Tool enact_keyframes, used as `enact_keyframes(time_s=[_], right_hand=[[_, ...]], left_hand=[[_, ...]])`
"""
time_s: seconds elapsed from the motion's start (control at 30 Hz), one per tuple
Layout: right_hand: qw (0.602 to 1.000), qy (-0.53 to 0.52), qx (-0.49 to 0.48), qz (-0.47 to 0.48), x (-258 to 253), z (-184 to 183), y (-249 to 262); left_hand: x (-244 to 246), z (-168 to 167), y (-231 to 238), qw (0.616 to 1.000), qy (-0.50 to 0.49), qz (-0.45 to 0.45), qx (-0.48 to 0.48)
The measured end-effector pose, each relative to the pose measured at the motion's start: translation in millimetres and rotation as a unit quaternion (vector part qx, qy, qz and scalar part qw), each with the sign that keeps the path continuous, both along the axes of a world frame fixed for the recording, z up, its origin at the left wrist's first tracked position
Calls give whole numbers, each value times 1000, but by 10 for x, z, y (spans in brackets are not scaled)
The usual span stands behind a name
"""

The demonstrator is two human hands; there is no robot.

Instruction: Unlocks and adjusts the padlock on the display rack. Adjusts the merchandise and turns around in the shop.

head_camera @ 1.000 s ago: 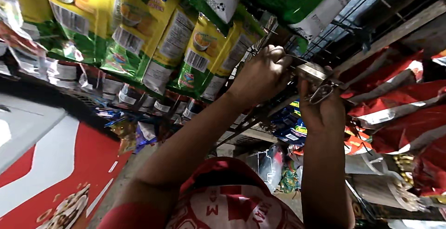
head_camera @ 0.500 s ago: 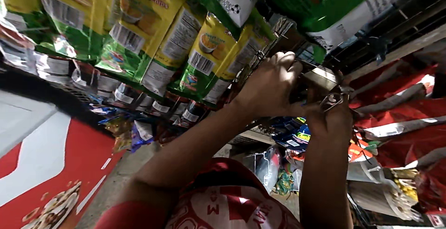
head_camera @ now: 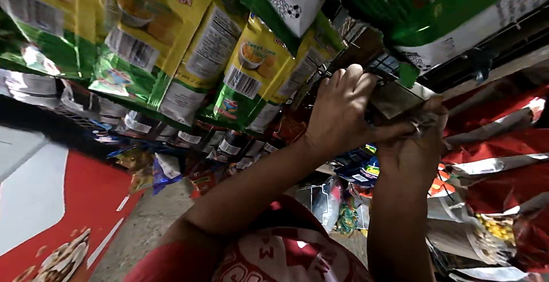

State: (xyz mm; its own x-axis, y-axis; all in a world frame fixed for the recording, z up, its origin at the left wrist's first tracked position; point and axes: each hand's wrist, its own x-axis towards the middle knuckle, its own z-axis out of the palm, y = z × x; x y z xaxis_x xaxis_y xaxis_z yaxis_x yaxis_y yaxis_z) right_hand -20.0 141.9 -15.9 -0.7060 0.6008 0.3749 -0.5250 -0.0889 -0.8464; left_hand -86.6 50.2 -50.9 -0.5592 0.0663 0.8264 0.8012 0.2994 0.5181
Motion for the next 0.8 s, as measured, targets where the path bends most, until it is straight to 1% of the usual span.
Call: enact_keyframes(time_s=[0.3,0.33,0.37,0.43,0.5,0.57,0.63,0.73,0.8], right_hand=[[1000,-3,-7,-13,-32,6,17],[1000,2,-7,-8,-35,1,18],[1000,10,-8,1,-35,-6,26],[1000,24,-4,17,-42,-11,39],[1000,16,7,15,-41,-4,35],[1000,4,15,2,-35,-7,32],[1000,8,14,-3,-39,-21,49],[1000,11,18,-16,-56,-44,54],[1000,5,1,-24,-62,-41,46]], left_hand=[[-35,-31,-96,994,-18,-98,35],[-25,-45,-101,993,-23,-104,58],[-12,-70,-91,989,-24,-102,102],[3,-106,-48,979,-21,-74,190],[35,-114,10,974,-42,-43,220],[57,-83,18,971,-79,-70,215],[55,-39,3,970,-94,-99,203],[31,-27,4,974,-87,-92,188],[23,-19,-8,975,-97,-94,175]])
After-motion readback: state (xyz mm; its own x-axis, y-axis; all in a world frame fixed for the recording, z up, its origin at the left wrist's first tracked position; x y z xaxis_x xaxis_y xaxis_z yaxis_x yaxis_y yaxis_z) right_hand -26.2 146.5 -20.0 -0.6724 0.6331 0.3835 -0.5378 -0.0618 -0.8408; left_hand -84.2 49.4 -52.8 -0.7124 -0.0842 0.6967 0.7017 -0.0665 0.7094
